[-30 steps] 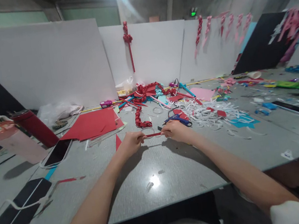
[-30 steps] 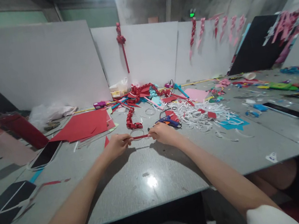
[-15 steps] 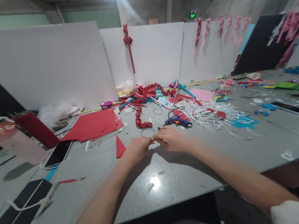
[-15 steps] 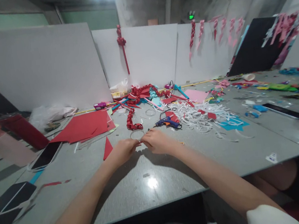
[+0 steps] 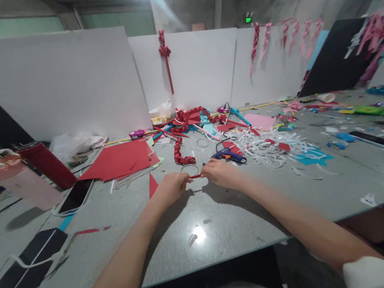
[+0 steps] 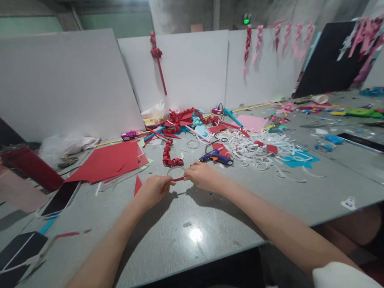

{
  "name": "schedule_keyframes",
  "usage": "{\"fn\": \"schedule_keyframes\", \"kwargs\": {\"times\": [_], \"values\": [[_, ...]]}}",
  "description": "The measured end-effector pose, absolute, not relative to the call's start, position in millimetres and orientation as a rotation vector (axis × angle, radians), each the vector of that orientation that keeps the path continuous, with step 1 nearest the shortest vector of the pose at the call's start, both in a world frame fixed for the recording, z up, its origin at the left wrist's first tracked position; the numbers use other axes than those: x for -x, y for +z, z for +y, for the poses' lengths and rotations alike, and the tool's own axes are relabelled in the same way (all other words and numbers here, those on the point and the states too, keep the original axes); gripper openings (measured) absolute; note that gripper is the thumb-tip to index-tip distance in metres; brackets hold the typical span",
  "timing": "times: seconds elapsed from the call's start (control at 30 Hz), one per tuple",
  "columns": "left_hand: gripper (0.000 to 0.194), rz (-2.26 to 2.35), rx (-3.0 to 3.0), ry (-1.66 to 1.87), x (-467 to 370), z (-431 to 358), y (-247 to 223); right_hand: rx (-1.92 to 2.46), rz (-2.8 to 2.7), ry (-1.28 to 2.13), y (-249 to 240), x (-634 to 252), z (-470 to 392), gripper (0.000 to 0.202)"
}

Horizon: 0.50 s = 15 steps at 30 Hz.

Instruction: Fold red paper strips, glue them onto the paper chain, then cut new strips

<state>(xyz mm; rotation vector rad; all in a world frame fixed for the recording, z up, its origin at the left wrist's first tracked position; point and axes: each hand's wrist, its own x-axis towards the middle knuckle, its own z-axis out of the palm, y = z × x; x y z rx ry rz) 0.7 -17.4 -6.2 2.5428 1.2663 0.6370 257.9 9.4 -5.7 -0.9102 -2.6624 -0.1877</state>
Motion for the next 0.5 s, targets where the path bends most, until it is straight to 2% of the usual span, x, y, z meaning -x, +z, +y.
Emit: {"fn": "schedule_keyframes", "kwargs": {"times": [0.07, 0.23, 0.5], "values": [[0.029, 1.286, -2.514, 0.628, 2, -16, -6, 0.967, -2.652, -0.173, -4, -264, 12, 0.016], [0.02, 1.249, -2.465, 0.665, 6, -11, -8, 1.144, -2.578, -0.138, 0, -275, 15, 0.035], [0.035, 1.206, -2.344, 0.765, 14, -6, -7, 1.084, -2.538, -0.02, 10, -281, 13, 0.033]]}}
